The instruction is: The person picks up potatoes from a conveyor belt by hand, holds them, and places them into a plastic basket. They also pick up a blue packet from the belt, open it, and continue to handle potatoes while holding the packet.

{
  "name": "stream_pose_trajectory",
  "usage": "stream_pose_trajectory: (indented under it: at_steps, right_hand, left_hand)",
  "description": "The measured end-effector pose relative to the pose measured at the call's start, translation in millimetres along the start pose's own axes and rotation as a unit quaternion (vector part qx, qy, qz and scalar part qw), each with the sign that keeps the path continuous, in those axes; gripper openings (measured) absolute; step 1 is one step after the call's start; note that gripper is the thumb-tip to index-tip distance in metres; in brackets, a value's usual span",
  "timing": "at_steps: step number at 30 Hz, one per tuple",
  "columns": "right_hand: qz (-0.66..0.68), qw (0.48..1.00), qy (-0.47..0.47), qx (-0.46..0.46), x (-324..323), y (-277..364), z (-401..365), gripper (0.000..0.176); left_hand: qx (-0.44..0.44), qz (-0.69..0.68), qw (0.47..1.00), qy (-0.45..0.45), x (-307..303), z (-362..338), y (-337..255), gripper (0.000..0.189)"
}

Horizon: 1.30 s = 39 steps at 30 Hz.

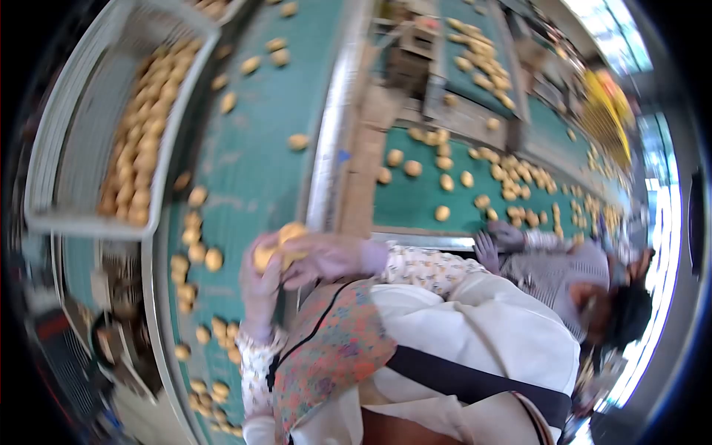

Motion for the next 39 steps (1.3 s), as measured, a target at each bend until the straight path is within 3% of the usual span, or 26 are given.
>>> stream_pose_trajectory:
  at_steps: [2,5,7,9,13,17,18,21,24,28,30,32,35,37,38,39]
  right_hand:
    - [-0.043,0.995,-0.085,0.029,-5,-22,-10,0.048]
    - [0.0,0.994,-0.111,-0.004,-46,-48,-6,0.044]
    - [0.056,0.991,-0.121,-0.03,-64,-59,-8,0.042]
    - [0.165,0.973,-0.155,-0.031,-30,-51,-30,0.041]
    - [0.213,0.963,-0.044,-0.162,-24,-45,-30,0.038]
    - [0.187,0.958,-0.067,-0.209,-17,-40,-56,0.041]
    - [0.149,0.966,-0.064,-0.203,-10,-39,-61,0.044]
    - [0.108,0.973,-0.076,-0.19,0,-39,-73,0.047]
    - [0.118,0.973,-0.077,-0.183,0,-40,-71,0.049]
    - [0.107,0.963,-0.174,-0.174,-15,-42,-75,0.052]
    - [0.079,0.948,-0.127,-0.282,-36,-44,-58,0.051]
    - [0.101,0.936,-0.11,-0.318,-42,-48,-58,0.047]
    - [0.198,0.943,-0.11,-0.244,-27,-45,-79,0.037]
    - [0.265,0.932,-0.003,-0.248,-13,-32,-97,0.039]
    - [0.257,0.928,0.039,-0.267,-10,-27,-102,0.039]
    - [0.232,0.932,0.035,-0.274,3,-19,-114,0.04]
  left_hand:
    - [0.015,-0.006,1.0,-0.024,-4,-24,7,0.048]
    - [0.034,-0.05,0.995,-0.079,-7,-44,23,0.052]
    - [0.117,0.052,0.99,-0.05,1,-42,5,0.057]
    - [0.191,0.116,0.974,-0.025,13,-47,-11,0.058]
    - [0.219,0.187,0.954,0.081,56,-62,-29,0.07]
    - [0.134,0.16,0.976,0.061,48,-61,-7,0.076]
    - [0.076,0.113,0.983,0.122,55,-59,3,0.075]
    - [0.024,0.14,0.983,0.112,49,-64,2,0.072]
    - [0.058,0.065,0.992,0.09,52,-70,-22,0.071]
    - [0.025,-0.038,0.998,0.045,44,-75,-19,0.073]
    - [0.023,-0.05,0.996,0.071,49,-76,-28,0.071]
    - [0.014,-0.05,0.995,0.08,50,-76,-27,0.069]
    - [0.025,0.015,0.996,0.081,64,-73,-39,0.067]
    - [0.016,-0.03,0.997,0.075,70,-74,-40,0.067]
    - [0.003,-0.093,0.989,0.115,79,-75,-49,0.068]
    - [-0.026,-0.111,0.987,0.116,81,-74,-52,0.076]
Point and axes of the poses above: each hand's wrist, its own z-axis towards the middle knuckle, its own x-axis out of the palm, y = z × x, the point moved 9 cm from there along z, towards the middle knuckle, and after that the axes turned 4 degrees about -y, right-handed, at the moved point
